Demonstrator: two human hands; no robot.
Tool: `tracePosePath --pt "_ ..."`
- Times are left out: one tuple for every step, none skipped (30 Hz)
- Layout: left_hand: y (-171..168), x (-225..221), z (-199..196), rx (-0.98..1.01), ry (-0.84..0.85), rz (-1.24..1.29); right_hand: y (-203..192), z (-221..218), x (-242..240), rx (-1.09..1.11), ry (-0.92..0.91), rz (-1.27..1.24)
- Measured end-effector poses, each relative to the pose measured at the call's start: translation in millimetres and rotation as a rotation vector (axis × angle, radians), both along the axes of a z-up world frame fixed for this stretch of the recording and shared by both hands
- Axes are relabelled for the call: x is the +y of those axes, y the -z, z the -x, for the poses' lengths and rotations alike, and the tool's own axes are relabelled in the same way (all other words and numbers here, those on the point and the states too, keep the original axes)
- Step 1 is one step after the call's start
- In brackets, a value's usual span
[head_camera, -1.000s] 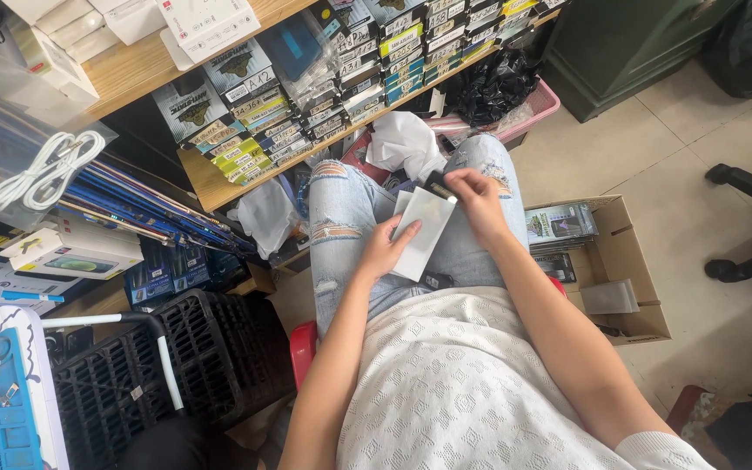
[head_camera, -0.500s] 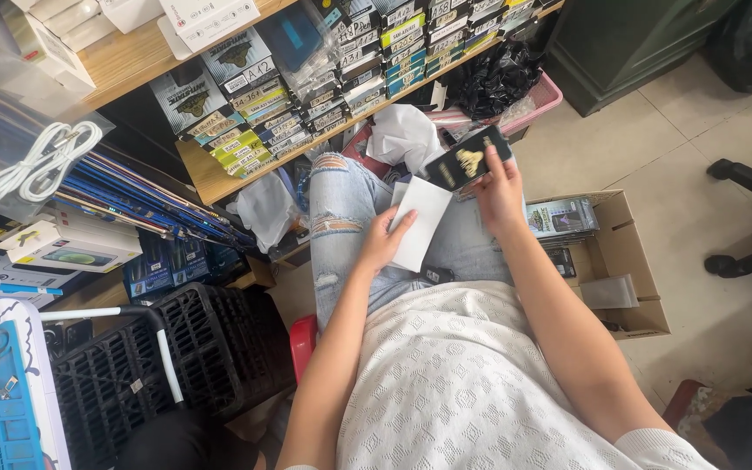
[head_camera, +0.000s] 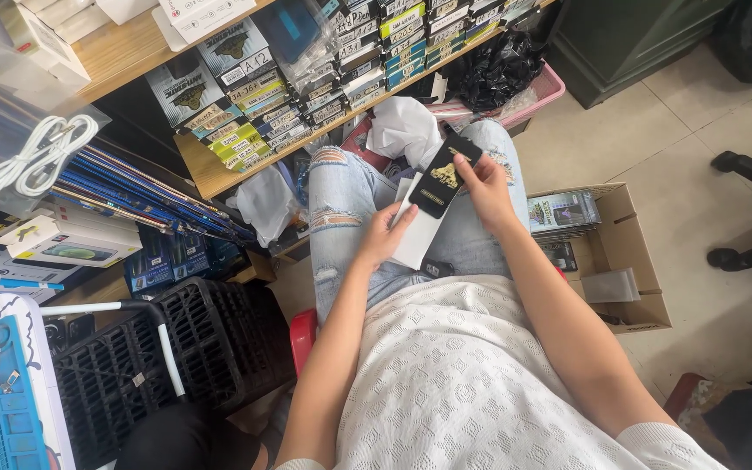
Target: The person is taking small electronic components or accessories from a bulk box and placing them into individual white protective sleeves.
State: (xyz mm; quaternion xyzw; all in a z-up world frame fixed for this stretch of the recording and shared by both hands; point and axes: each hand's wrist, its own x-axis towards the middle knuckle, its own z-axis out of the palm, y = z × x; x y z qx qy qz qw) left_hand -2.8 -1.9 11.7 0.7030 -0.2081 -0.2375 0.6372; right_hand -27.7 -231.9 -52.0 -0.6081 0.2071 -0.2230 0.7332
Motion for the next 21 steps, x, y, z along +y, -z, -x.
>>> tracePosePath --pt "3 0 0 0.005 0.003 -0.006 6 0 -2 0.010 -0.018 0.085" --pt "7 -1 0 0.009 0.007 -0.012 11 -1 -4 0.019 -0.036 0.170" --pt "3 -1 1 0.010 0.006 -0.012 -3 1 2 0.020 -0.037 0.170" --pt "0 -1 2 0.012 -0.007 0.009 -17 4 7 0.008 -0.038 0.199" --pt "-3 0 3 0.015 -0.021 0.028 -30 6 14 -0.004 -0.041 0.227" --pt "-5 1 3 0.016 -0.023 0.026 -39 10 18 -0.002 -0.043 0.225" --pt "-8 2 3 0.007 -0.035 0.032 -48 14 22 -0.051 -0.074 0.258" --pt "-10 2 3 -0.002 -0.048 0.038 -57 17 26 -0.101 -0.105 0.291" --pt "-9 2 3 -0.001 -0.049 0.038 -60 18 27 -0.100 -0.106 0.291" --pt "-8 2 3 0.007 -0.060 0.048 -63 18 29 -0.118 -0.139 0.364" --pt "-7 3 3 0.015 -0.071 0.056 -66 19 31 -0.137 -0.173 0.436" --pt "-6 3 1 0.016 -0.072 0.055 -67 19 32 -0.136 -0.174 0.435" --pt "-5 3 0 0.016 -0.082 0.068 -67 19 32 -0.121 -0.206 0.558" --pt "-4 2 -1 0.015 -0.092 0.081 -67 19 33 -0.106 -0.238 0.680" --pt "-2 2 -2 0.016 -0.093 0.080 -69 20 35 -0.106 -0.240 0.679" --pt "0 2 -3 0.011 -0.108 0.094 -70 20 37 -0.064 -0.328 0.713" --pt "2 3 -4 0.006 -0.124 0.108 -71 20 40 -0.022 -0.418 0.746" --pt "1 4 -2 0.006 -0.127 0.107 -82 24 45 -0.022 -0.420 0.745" --pt "1 6 0 0.003 -0.142 0.112 -93 27 50 -0.015 -0.501 0.713" --pt "0 7 1 -0.001 -0.157 0.116 -103 30 55 -0.009 -0.582 0.681" --pt "-1 7 1 -0.001 -0.160 0.114 -104 31 55 -0.010 -0.585 0.678"
